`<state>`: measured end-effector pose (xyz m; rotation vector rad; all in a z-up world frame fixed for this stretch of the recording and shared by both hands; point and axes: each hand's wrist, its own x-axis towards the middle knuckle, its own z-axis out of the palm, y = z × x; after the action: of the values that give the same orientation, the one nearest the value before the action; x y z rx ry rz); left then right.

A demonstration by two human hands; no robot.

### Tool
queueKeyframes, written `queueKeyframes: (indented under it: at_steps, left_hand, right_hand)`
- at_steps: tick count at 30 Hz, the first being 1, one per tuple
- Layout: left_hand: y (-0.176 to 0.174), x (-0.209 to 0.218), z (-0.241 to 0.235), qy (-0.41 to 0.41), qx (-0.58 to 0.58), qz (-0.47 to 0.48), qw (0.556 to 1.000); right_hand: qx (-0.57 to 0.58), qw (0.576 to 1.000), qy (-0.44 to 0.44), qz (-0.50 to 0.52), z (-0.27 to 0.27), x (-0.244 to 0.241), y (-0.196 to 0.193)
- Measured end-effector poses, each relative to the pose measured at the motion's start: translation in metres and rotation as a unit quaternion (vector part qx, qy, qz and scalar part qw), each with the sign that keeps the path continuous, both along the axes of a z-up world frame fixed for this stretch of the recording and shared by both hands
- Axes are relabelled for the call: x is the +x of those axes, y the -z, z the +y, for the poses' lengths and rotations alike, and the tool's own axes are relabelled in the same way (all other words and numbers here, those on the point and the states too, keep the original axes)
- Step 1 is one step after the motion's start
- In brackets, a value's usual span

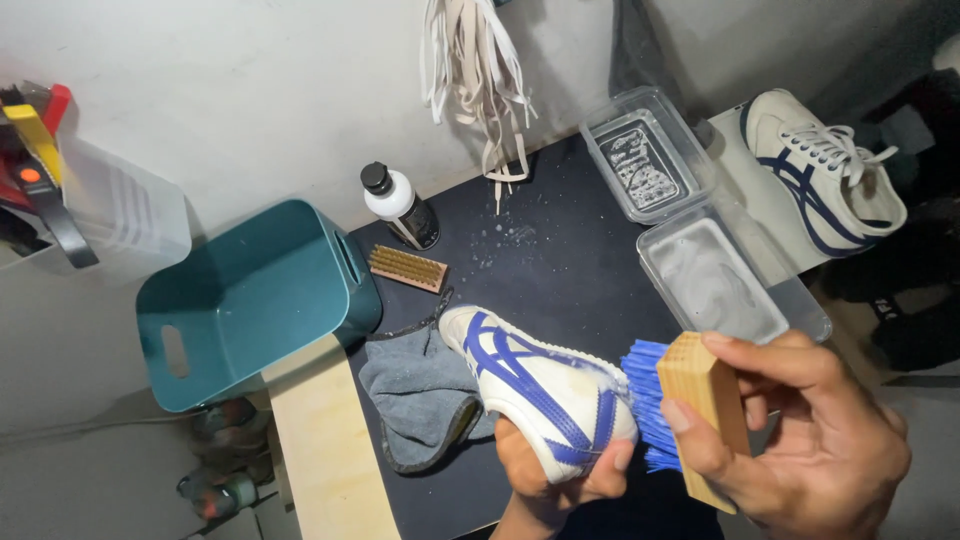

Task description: The person scrubs the sole and upper of a white and blue sneaker using a blue-bristled brush. They rotate the shoe to clean different areas, including the toe and sides, while holding it with their left hand.

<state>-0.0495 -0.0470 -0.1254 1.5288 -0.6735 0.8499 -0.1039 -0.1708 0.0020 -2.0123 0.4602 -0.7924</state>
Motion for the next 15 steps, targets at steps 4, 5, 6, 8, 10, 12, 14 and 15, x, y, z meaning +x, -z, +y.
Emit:
queueKeyframes:
  at_steps: [4, 5, 6, 8, 10, 12, 14, 15]
  left_hand:
    - [-0.016, 0.009, -0.001, 0.011, 0.012, 0.011, 1.000]
    - [-0.020, 0.009, 0.000, 0.011, 0.013, 0.013, 1.000]
    - [-0.024, 0.008, 0.002, 0.014, 0.020, 0.022, 0.999]
    - [-0.038, 0.012, 0.001, 0.019, 0.025, 0.026, 0.999]
    - [-0.059, 0.019, 0.000, 0.064, 0.026, 0.015, 0.997]
    - [-0.097, 0.021, -0.001, 0.121, 0.037, 0.013, 0.992]
    - [-0.120, 0.010, -0.005, 0.174, 0.049, 0.009, 0.983]
    - [-0.122, -0.005, -0.007, 0.070, 0.076, 0.087, 0.991]
  right_hand:
    - [-0.004, 1.000, -0.011, 0.008, -0.004, -0.012, 0.013]
    - [-0.003, 1.000, -0.011, 0.010, -0.007, -0.016, 0.020]
    - [-0.008, 1.000, -0.016, 0.010, -0.010, -0.021, 0.027]
    - [-0.014, 1.000, -0.020, 0.007, -0.014, -0.028, 0.041]
    - [0.063, 0.996, -0.003, -0.056, -0.015, -0.032, 0.054]
    - [0.060, 0.995, 0.020, -0.079, -0.020, -0.042, 0.068]
    - [0.057, 0.992, 0.040, -0.104, -0.025, -0.050, 0.076]
    - [0.100, 0.988, 0.043, -0.114, -0.025, -0.057, 0.078]
